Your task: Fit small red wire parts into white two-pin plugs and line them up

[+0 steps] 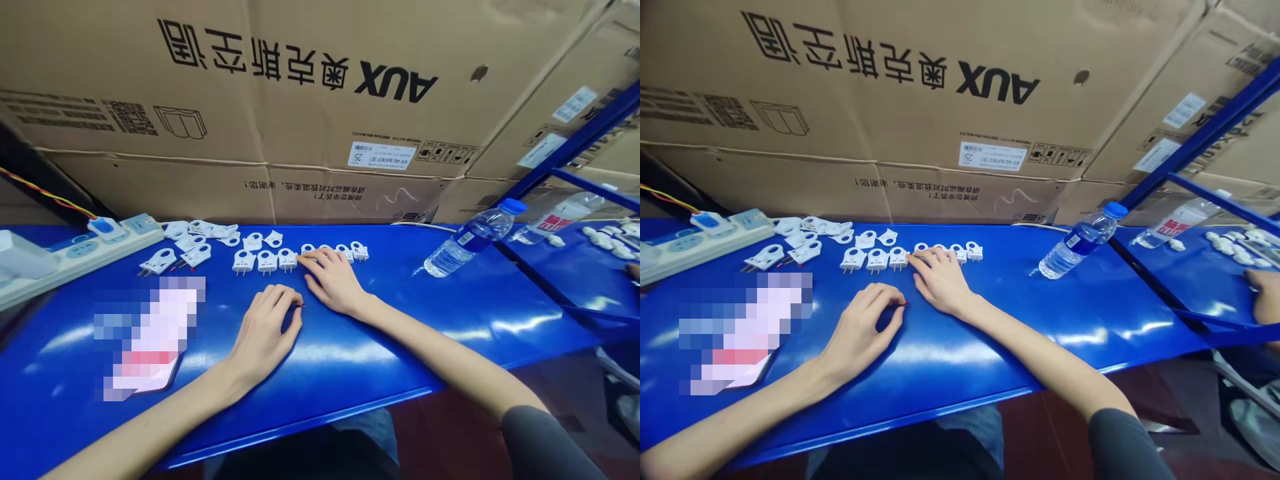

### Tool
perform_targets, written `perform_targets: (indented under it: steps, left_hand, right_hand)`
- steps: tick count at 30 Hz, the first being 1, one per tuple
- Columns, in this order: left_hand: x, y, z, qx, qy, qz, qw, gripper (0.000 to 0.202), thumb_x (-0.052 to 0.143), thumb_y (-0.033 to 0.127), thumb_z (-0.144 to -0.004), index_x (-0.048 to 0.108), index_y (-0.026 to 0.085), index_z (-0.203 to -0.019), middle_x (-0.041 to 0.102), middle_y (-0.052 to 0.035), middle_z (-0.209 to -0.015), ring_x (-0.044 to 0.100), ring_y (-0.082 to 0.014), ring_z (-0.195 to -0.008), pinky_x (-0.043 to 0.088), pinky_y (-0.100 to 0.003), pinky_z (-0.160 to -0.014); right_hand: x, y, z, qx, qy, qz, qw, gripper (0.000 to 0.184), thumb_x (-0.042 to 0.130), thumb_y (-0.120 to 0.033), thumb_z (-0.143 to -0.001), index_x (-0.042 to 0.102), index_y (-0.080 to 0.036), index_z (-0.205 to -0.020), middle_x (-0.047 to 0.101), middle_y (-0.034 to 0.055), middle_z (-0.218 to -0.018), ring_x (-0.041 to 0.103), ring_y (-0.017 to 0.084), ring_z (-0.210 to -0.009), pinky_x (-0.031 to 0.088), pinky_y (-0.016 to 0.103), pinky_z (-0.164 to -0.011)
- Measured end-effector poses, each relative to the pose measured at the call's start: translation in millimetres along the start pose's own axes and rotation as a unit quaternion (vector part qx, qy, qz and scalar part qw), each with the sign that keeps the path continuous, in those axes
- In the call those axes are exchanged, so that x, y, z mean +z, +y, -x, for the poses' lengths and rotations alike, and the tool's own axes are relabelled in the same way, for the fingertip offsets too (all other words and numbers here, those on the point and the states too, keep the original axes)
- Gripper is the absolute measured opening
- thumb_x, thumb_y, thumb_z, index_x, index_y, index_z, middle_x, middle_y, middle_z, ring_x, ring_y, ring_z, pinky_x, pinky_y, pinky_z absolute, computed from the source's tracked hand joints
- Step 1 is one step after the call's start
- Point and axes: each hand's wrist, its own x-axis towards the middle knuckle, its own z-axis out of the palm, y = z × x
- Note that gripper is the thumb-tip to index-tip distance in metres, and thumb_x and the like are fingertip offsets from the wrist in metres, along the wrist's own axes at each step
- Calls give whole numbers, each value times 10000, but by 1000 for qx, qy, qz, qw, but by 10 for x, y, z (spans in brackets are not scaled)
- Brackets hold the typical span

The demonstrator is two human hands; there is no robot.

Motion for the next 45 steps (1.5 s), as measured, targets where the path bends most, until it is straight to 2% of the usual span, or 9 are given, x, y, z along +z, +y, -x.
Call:
perform_targets:
  steps: [6,10,14,16,20,25,29,34,45]
  left_hand:
    - [-23,3,1,1,12,4,1000,121,484,200,-1007,604,209,-988,688,-47,-989,630,-214,-932,478,-390,-860]
    - [-76,-39,-58,-18,58,25,998,98,499,233,-1001,594,218,-981,677,-39,-970,634,-202,-925,501,-377,-885]
    - [-101,-81,-121,-64,110,52,990,74,516,260,-991,577,220,-979,667,-30,-966,630,-185,-903,518,-338,-842]
    - [-94,-85,-137,-97,115,65,986,79,534,286,-980,576,220,-968,673,-27,-953,630,-180,-870,526,-327,-811]
    - [-83,-86,-154,-138,104,83,981,118,556,339,-957,574,224,-946,680,-17,-907,634,-174,-817,540,-324,-800]
    - [-78,-125,-151,-145,75,87,983,109,558,323,-945,597,223,-965,686,-9,-886,634,-166,-787,531,-314,-792]
    - [-55,-165,-131,-131,38,77,988,132,537,269,-955,653,223,-998,710,-12,-916,654,-175,-839,516,-328,-823]
    - [-44,-199,-117,-127,17,74,989,132,532,250,-964,659,229,-995,717,-16,-941,659,-191,-891,504,-366,-861]
    - [-42,-183,-146,-118,28,100,988,57,569,207,-882,620,228,-864,696,-7,-880,634,-194,-863,505,-359,-832]
  right_hand:
    - [-18,-8,44,10,11,-27,1000,399,485,-231,-1053,579,-163,-1435,641,135,-1440,512,305,-1326,426,500,-1065]
    - [4,-30,12,-16,10,-22,1000,436,490,-201,-1046,547,-171,-1477,594,137,-1500,472,299,-1402,408,520,-1135]
    - [21,-33,-9,-49,8,-8,999,410,500,-224,-1057,563,-213,-1462,551,129,-1545,415,296,-1478,323,580,-1222]
    - [21,-28,2,-68,15,-13,998,351,522,-255,-1056,613,-217,-1392,589,121,-1506,441,298,-1454,335,580,-1214]
    - [10,-29,75,-121,37,-30,992,221,570,-255,-1035,685,-204,-1217,697,104,-1351,523,293,-1338,438,506,-1107]
    - [-30,-53,219,-163,49,-50,984,191,532,-214,-1046,689,-218,-1153,751,82,-1191,587,249,-1197,466,432,-1001]
    - [-76,-65,308,-138,41,-59,988,189,507,-222,-1060,686,-214,-1120,757,75,-1103,611,230,-1069,459,395,-887]
    - [-86,-61,325,-103,42,-93,989,227,545,-210,-1033,651,-169,-1230,743,85,-1062,599,230,-1016,459,368,-833]
    - [-67,-33,312,-82,19,-125,989,310,558,-164,-947,649,-180,-1244,713,83,-1056,587,242,-964,464,383,-806]
